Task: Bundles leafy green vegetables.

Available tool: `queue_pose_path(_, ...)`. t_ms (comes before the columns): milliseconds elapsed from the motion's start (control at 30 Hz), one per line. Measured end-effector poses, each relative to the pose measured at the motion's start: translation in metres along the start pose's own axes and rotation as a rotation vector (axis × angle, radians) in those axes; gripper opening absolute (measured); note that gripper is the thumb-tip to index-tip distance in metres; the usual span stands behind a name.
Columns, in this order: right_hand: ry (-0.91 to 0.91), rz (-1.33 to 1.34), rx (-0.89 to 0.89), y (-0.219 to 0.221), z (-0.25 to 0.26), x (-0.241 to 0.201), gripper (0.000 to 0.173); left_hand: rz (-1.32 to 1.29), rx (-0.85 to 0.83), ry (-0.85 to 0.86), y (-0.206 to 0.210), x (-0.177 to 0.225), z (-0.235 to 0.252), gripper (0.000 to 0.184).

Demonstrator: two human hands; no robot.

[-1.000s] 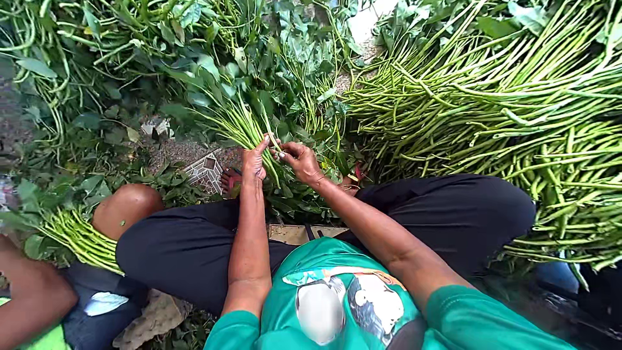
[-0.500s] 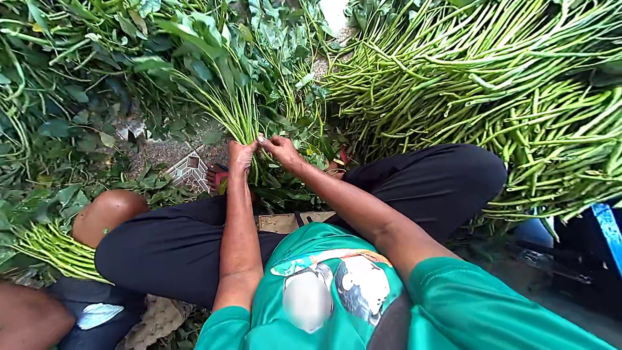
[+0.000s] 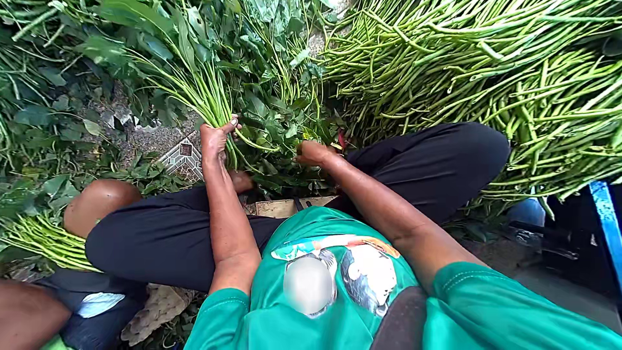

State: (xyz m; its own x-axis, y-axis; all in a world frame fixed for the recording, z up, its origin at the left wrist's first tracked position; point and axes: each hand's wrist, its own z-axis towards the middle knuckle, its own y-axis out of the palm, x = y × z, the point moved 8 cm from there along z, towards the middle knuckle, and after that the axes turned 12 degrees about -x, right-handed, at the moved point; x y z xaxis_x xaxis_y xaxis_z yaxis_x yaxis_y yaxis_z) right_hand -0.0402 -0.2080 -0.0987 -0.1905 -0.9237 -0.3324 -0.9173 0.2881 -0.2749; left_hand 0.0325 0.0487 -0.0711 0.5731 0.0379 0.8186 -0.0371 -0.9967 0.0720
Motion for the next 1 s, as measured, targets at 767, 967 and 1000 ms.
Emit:
queue_pose_path(767, -0.458, -0.193, 0.417, 0.012, -0.074, -0.1, 0.058, -0.337, 0.08, -0.062, -0.004, -0.028, -0.005, 0.02)
queue_pose_path(967, -0.807, -0.301, 0.648, 0.004, -0.133, -0.109, 0.052, -0.269, 0.21, -0.013, -0.026, -0.018, -0.007, 0.024)
queue_pose_path(1000, -0.78, -0.297, 0.58, 0.008, -0.132, -0.103, 0.051, -0.241, 0.246, -0.01, -0.035, -0.017, -0.009, 0.024)
